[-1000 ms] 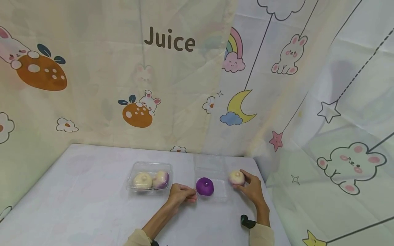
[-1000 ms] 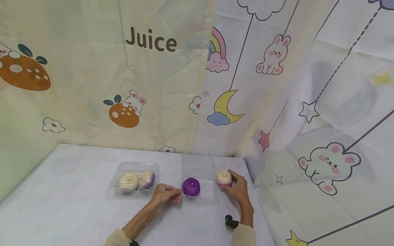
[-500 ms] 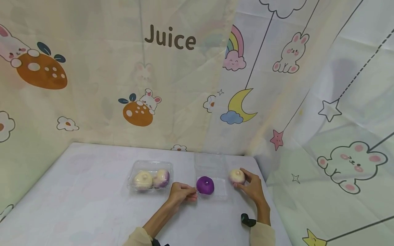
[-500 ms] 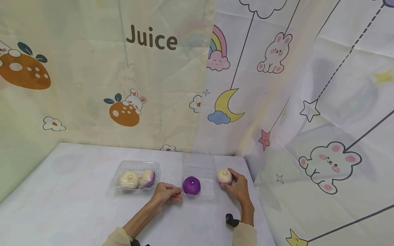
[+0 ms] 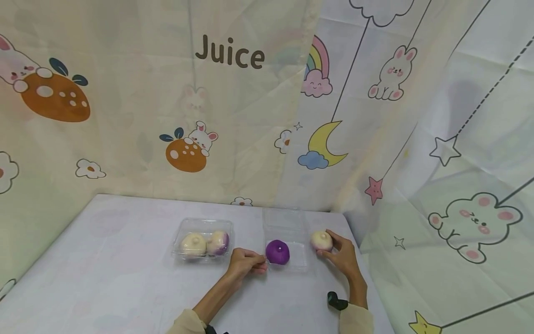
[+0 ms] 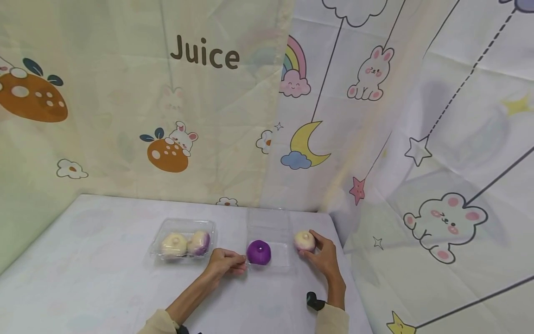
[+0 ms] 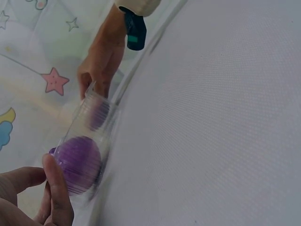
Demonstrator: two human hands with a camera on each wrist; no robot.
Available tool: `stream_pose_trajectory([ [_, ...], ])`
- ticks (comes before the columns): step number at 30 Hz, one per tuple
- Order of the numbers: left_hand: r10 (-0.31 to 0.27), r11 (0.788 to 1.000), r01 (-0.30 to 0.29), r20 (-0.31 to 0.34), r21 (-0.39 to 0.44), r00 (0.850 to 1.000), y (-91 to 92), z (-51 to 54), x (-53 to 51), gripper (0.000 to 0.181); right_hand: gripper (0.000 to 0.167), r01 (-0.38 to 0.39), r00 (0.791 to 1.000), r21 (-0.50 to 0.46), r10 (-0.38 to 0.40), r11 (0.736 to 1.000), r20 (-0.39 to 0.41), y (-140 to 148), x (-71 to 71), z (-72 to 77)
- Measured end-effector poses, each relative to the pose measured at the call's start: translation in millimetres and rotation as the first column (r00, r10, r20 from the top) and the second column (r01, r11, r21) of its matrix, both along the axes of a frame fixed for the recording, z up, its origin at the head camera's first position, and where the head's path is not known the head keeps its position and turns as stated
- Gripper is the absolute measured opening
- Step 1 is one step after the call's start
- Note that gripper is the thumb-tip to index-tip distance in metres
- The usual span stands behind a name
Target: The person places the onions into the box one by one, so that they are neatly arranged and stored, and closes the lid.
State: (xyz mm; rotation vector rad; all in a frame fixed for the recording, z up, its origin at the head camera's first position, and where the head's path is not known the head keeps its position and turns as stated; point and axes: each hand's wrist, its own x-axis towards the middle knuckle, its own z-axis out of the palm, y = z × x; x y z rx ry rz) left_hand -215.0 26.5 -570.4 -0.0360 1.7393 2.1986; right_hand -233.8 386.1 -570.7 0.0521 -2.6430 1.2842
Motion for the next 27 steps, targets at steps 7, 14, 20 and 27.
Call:
stream_pose_trajectory([
  [7, 0.000, 1.000, 0.000, 0.004, -0.009, 1.000, -0.5, 0.0, 0.5, 0.018, 0.082, 0.025, 1.000, 0.030, -0.025, 0.999, 0.007, 3, 2.0, -0.2],
  [14, -0.010, 1.000, 0.010, 0.009, -0.015, 1.000, -1.0, -1.7, -0.6, 0.016, 0.082, 0.006, 1.000, 0.021, -0.006, 1.000, 0.011, 2, 3.6, 4.3],
  [20, -0.006, 1.000, 0.006, 0.007, -0.019, 1.000, -0.8, -2.5, -1.1, 0.017, 0.082, -0.036, 0.999, -0.005, 0.036, 0.999, -0.008, 3, 4.2, 9.8],
  [27, -0.004, 1.000, 0.005, 0.012, -0.028, 1.000, -1.0, -0.7, -0.9, 0.017, 0.082, -0.052, 0.998, -0.008, 0.051, 0.999, -0.023, 5, 5.0, 11.4],
])
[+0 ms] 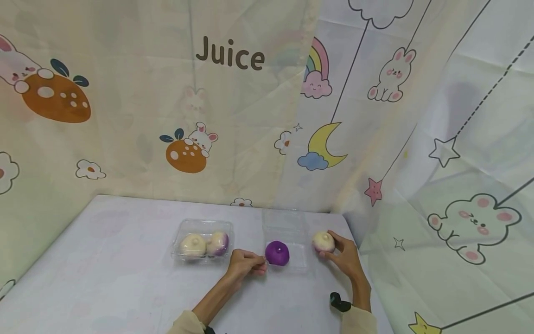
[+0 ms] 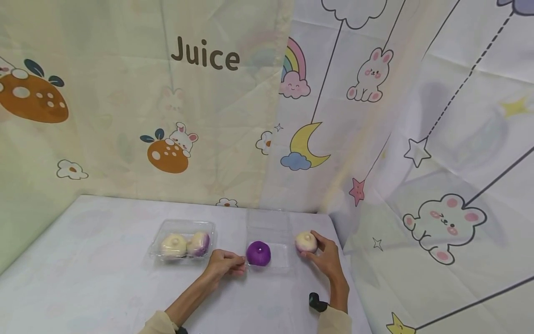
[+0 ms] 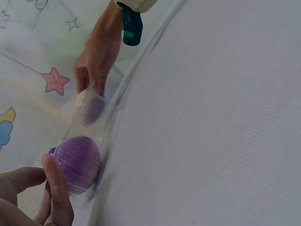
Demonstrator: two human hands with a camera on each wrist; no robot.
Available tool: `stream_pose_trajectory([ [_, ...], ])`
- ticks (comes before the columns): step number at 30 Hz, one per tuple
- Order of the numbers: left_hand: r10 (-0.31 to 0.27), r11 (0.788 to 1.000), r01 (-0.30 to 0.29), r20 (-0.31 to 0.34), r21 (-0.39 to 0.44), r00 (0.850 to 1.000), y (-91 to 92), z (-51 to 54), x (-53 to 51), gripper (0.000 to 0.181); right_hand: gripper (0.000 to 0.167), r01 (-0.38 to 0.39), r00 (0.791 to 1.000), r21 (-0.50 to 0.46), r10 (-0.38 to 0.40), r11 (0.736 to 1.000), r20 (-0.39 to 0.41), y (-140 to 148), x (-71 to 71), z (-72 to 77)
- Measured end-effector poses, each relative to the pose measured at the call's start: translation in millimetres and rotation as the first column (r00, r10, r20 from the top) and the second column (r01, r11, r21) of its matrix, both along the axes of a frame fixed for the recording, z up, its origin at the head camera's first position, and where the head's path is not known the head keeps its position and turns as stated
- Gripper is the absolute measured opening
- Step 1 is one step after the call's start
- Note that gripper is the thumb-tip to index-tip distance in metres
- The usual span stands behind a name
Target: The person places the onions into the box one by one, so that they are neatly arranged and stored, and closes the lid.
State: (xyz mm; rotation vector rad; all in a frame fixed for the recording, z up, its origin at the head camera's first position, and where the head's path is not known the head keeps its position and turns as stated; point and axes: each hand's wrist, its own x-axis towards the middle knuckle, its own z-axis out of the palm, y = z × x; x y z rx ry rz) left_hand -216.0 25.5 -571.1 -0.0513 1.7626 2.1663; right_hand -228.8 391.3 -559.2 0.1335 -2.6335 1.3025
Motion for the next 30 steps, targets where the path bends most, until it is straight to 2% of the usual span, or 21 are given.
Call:
stream_pose_trajectory([
  [15, 0.011, 1.000, -0.011, -0.004, 0.011, 1.000, 0.4, 1.7, 0.7, 0.017, 0.082, -0.024, 0.999, 0.012, 0.023, 1.000, 0.022, 3, 0.9, 3.9],
  [25, 0.009, 1.000, -0.009, -0.003, -0.002, 1.000, -0.1, 3.0, 1.6, 0.017, 0.078, -0.050, 0.998, 0.028, 0.051, 0.998, -0.040, 4, 6.0, 10.7],
  [30, 0.012, 1.000, -0.012, -0.008, -0.003, 1.000, -0.2, 1.4, 2.3, 0.018, 0.079, -0.048, 0.998, 0.032, 0.048, 0.998, -0.029, 5, 7.5, 13.6],
])
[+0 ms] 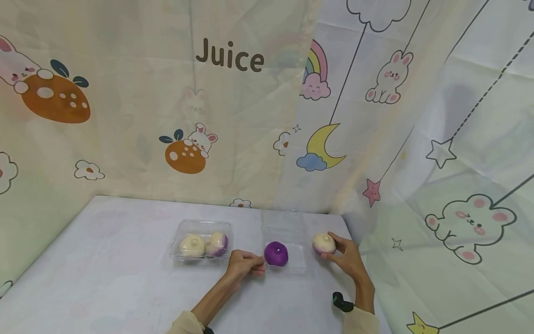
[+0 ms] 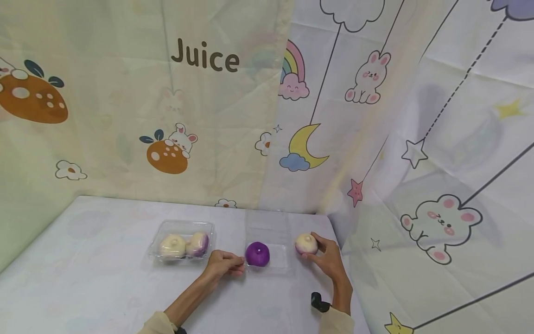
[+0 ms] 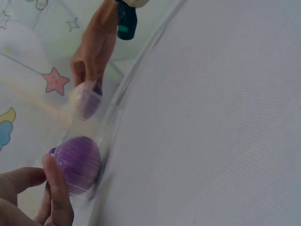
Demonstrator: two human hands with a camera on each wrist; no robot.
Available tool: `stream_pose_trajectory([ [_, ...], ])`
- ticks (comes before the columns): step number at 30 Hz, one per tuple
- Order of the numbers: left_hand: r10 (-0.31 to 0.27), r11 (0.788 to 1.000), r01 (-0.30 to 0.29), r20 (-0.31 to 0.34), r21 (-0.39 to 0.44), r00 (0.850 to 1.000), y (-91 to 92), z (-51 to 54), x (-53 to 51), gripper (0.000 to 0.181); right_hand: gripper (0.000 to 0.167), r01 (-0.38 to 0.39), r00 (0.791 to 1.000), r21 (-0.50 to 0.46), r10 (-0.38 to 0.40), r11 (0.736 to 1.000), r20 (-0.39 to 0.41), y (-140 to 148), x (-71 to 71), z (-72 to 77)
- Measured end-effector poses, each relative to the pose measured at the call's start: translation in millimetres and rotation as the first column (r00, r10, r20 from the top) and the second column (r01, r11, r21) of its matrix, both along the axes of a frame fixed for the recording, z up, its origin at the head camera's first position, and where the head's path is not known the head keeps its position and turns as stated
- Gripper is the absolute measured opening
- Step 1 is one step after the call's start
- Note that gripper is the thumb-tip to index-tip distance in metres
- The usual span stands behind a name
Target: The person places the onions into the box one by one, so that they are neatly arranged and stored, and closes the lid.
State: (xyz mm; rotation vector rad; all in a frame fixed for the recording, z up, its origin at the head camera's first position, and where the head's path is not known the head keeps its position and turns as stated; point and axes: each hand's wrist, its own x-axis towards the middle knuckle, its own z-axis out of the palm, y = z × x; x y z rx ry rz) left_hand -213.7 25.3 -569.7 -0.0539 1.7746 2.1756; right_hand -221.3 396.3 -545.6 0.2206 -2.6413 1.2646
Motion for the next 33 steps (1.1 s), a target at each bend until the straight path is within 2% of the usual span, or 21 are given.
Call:
stream_pose_trajectory([
  [8, -0.006, 1.000, 0.006, 0.008, -0.001, 1.000, -0.1, -4.0, -0.7, 0.017, 0.078, -0.004, 1.000, 0.008, 0.004, 1.000, 0.024, 1, 2.9, 3.3],
  [16, -0.004, 1.000, 0.004, -0.003, 0.011, 1.000, -0.3, -1.8, -1.2, 0.013, 0.078, 0.001, 0.999, 0.017, -0.001, 1.000, 0.033, 0, 3.8, 8.0],
  [26, -0.010, 1.000, 0.010, 0.005, 0.004, 1.000, -1.1, -1.1, -2.7, 0.010, 0.076, -0.046, 0.999, -0.015, 0.046, 0.999, 0.028, -2, 8.6, 15.1],
  [33, -0.008, 1.000, 0.008, -0.006, 0.001, 1.000, -0.9, -1.3, -1.9, 0.018, 0.075, -0.087, 0.996, -0.033, 0.088, 0.996, 0.029, -3, 10.5, 20.4],
])
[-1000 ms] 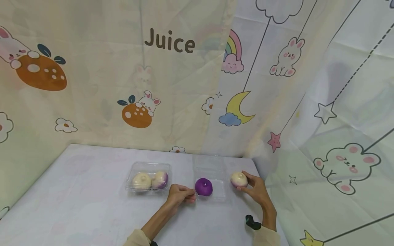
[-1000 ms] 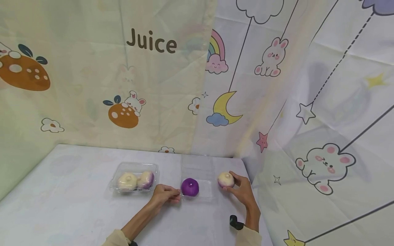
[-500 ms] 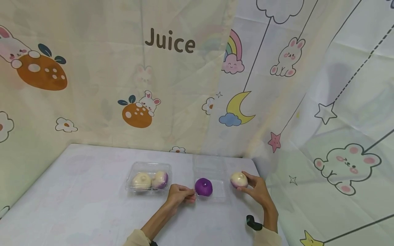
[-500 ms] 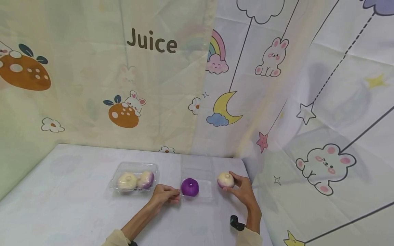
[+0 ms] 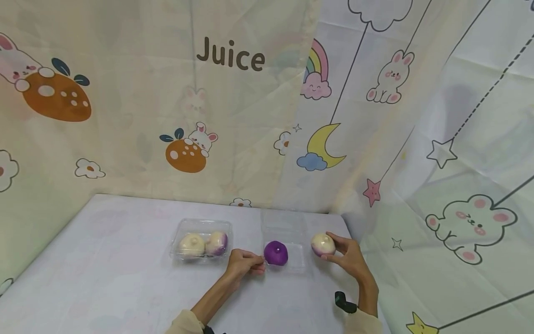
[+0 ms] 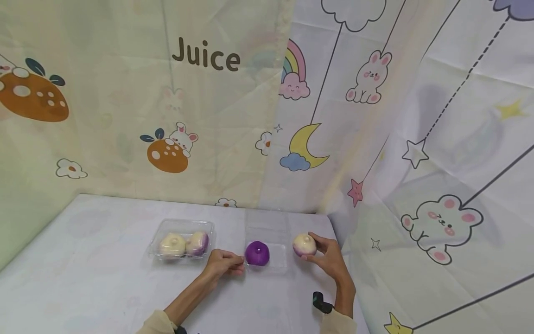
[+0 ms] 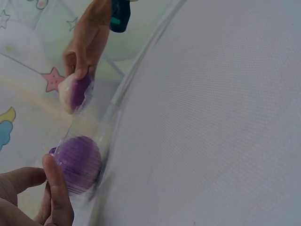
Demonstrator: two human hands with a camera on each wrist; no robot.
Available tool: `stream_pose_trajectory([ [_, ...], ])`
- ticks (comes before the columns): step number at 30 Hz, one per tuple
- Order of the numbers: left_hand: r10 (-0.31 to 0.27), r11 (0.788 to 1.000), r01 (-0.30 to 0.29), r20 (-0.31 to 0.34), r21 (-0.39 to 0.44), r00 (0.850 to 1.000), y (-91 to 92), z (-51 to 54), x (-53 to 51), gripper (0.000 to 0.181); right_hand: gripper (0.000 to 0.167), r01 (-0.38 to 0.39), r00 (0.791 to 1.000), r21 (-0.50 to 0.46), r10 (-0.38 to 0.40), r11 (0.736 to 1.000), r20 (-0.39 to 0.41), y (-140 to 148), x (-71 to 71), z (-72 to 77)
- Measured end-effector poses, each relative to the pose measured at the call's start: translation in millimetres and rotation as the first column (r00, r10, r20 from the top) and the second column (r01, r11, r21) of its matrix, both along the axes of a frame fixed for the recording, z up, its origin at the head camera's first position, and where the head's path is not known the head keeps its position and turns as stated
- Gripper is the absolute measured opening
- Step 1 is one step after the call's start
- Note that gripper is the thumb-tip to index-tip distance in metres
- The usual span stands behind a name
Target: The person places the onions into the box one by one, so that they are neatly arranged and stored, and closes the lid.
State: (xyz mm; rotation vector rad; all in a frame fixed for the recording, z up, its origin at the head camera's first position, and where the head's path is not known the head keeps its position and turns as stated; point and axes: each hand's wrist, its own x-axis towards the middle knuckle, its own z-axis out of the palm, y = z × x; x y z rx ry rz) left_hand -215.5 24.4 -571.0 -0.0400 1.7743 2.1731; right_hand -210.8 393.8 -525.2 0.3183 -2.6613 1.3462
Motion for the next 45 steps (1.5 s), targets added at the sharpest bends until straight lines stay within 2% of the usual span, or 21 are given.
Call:
stream_pose_trajectory([
  [7, -0.001, 1.000, 0.001, -0.006, 0.006, 1.000, 0.8, 1.2, -0.9, 0.017, 0.073, -0.036, 0.999, -0.009, 0.036, 0.999, -0.002, -1, -0.1, 4.1],
  [14, -0.004, 1.000, 0.004, 0.030, 0.002, 1.000, 0.6, -0.2, -1.8, 0.008, 0.073, -0.063, 0.998, 0.001, 0.063, 0.998, 0.003, -6, -2.8, 4.6],
  [19, -0.003, 1.000, 0.003, -0.003, 0.011, 1.000, -0.4, 1.0, 1.1, 0.017, 0.074, -0.074, 0.997, 0.011, 0.074, 0.997, 0.004, -12, -2.8, 7.2],
  [28, 0.000, 1.000, 0.000, 0.008, 0.011, 1.000, 0.0, 0.0, -0.6, 0.013, 0.076, -0.077, 0.997, 0.024, 0.077, 0.997, 0.001, -20, -0.8, 8.2],
  [34, 0.004, 1.000, -0.004, -0.001, 0.008, 1.000, 0.4, -0.2, -1.2, 0.017, 0.078, -0.095, 0.995, 0.024, 0.095, 0.995, 0.000, -22, -3.1, 8.1],
  [45, 0.009, 1.000, -0.009, 0.009, 0.011, 1.000, 0.8, 3.2, 2.4, 0.019, 0.079, -0.115, 0.993, 0.039, 0.115, 0.993, 0.011, -26, -2.3, 9.4],
])
